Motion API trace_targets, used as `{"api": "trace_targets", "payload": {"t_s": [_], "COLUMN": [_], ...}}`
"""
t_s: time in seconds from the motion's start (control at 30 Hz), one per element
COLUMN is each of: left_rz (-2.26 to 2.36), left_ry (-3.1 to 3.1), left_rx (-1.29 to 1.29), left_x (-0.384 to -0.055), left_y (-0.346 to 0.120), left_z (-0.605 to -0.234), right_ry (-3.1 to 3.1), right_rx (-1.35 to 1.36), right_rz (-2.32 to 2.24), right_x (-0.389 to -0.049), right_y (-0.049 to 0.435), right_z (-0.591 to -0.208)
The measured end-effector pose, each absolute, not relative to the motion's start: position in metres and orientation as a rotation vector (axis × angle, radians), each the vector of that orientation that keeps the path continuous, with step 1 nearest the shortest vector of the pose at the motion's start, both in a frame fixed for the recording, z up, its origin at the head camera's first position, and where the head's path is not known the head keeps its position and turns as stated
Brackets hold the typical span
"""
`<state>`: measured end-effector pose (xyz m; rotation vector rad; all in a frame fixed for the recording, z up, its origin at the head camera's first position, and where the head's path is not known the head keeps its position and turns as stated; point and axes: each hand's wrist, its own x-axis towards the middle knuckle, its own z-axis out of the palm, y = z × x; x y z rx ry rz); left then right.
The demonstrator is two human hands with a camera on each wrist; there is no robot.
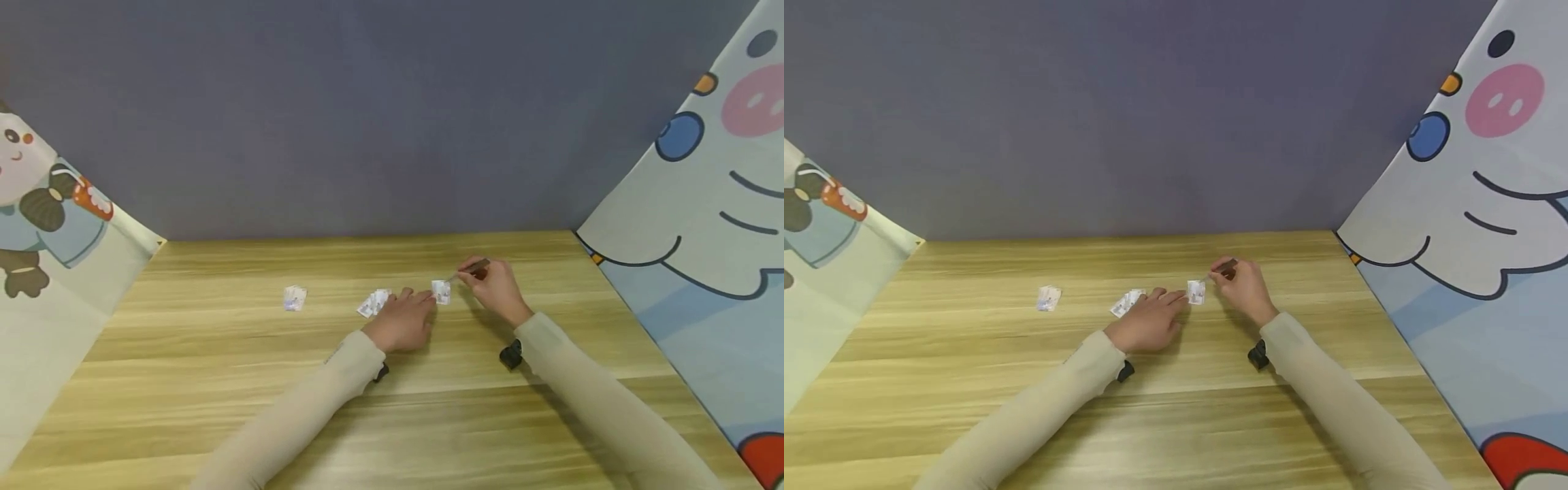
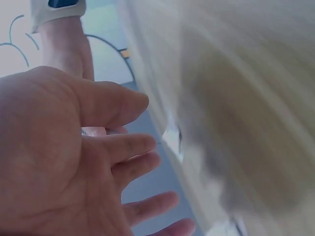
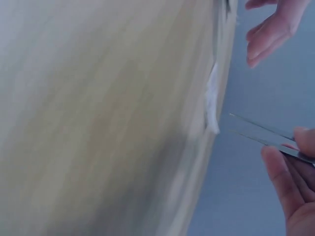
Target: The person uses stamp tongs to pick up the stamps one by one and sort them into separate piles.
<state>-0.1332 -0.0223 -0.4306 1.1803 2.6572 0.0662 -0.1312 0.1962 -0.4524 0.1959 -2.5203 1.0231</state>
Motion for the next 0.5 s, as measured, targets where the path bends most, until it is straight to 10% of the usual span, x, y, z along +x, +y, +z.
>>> {"api": "trace_targets", "payload": {"t_s": [0.5], "left_rz": [0.134], "left_ry": [2.717], "left_rx": [1.051], "left_x": [-0.133], "left_y": [-0.108], "left_z": [-0.421], "right_ry": [-2.441], "right_rx": [0.478], "right_rz": [1.123], "right_x": [-0.14], "right_y": [0.137], "right_z": [-0.441]}}
